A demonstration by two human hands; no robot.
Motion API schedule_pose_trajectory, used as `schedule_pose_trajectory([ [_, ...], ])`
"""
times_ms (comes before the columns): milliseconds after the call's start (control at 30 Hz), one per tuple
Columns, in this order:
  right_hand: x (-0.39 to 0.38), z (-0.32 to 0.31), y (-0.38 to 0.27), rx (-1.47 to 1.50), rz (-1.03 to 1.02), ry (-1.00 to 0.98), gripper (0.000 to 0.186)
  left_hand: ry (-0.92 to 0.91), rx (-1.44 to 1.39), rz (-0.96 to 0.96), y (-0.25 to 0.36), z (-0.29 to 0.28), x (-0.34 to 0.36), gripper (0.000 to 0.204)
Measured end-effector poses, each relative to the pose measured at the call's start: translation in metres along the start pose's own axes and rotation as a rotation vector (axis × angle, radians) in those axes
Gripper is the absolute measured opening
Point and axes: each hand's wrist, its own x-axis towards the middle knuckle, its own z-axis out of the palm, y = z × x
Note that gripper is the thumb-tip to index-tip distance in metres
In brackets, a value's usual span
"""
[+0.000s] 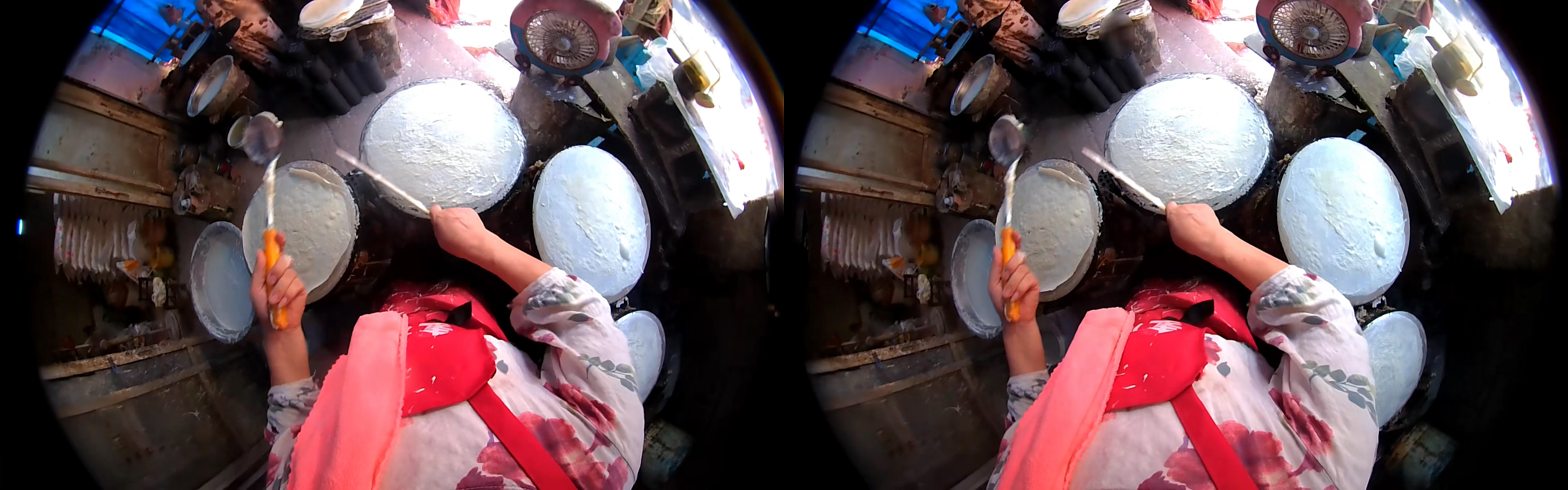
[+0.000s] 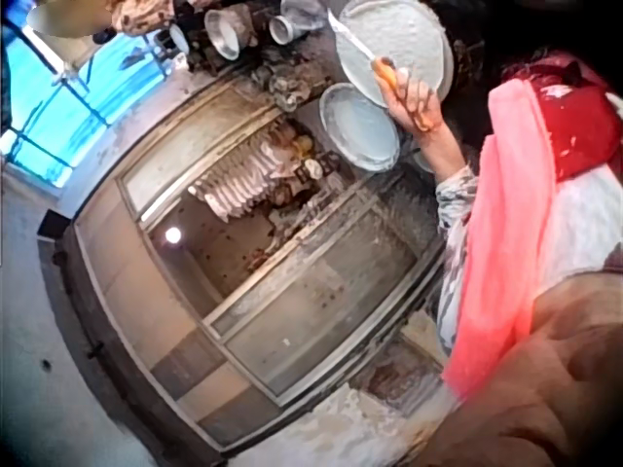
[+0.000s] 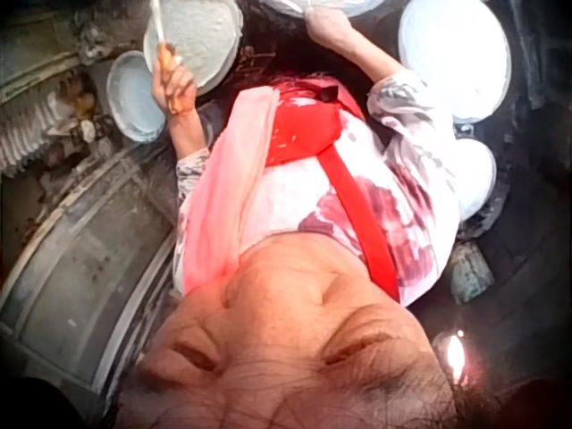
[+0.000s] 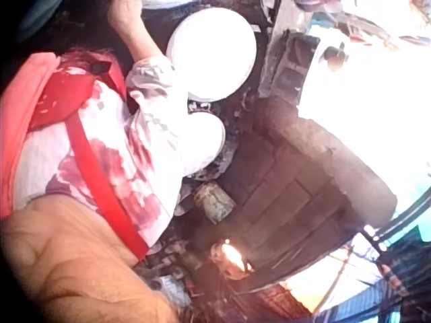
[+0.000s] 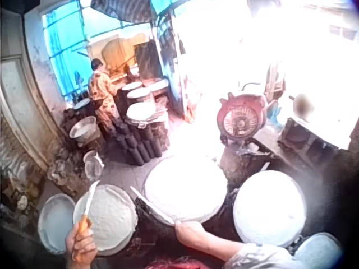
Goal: The person scoops white batter from a large metal bowl and pours it onto several round, heated griddles. Using a long wooden stick, they spread the batter into thin, circular layers. The person then uses a metal spatula to lift the cooked cakes from the griddles and stack them on a nearby surface.
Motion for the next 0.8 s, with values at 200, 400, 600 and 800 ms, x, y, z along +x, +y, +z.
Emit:
schedule_pose_trajectory([
  [200, 0.026, -0.028, 0.068, 0.064, 0.436, 0.271, 0.014, 0.192, 0.149, 0.243, 0.041, -0.017, -0.062, 0.04],
  [400, 0.008, -0.015, 0.0, -0.043, 0.195, 0.035, 0.018, 0.269, 0.131, 0.401, 0.088, -0.045, -0.12, 0.037],
  [600, 0.02, -0.003, 0.011, -0.06, 0.511, 0.228, 0.026, 0.326, 0.076, 0.503, 0.14, -0.096, -0.179, 0.035],
  [800, 0.05, 0.07, -0.216, -0.016, -0.144, -0.135, 0.022, 0.343, -0.018, 0.543, 0.197, -0.152, -0.219, 0.035],
])
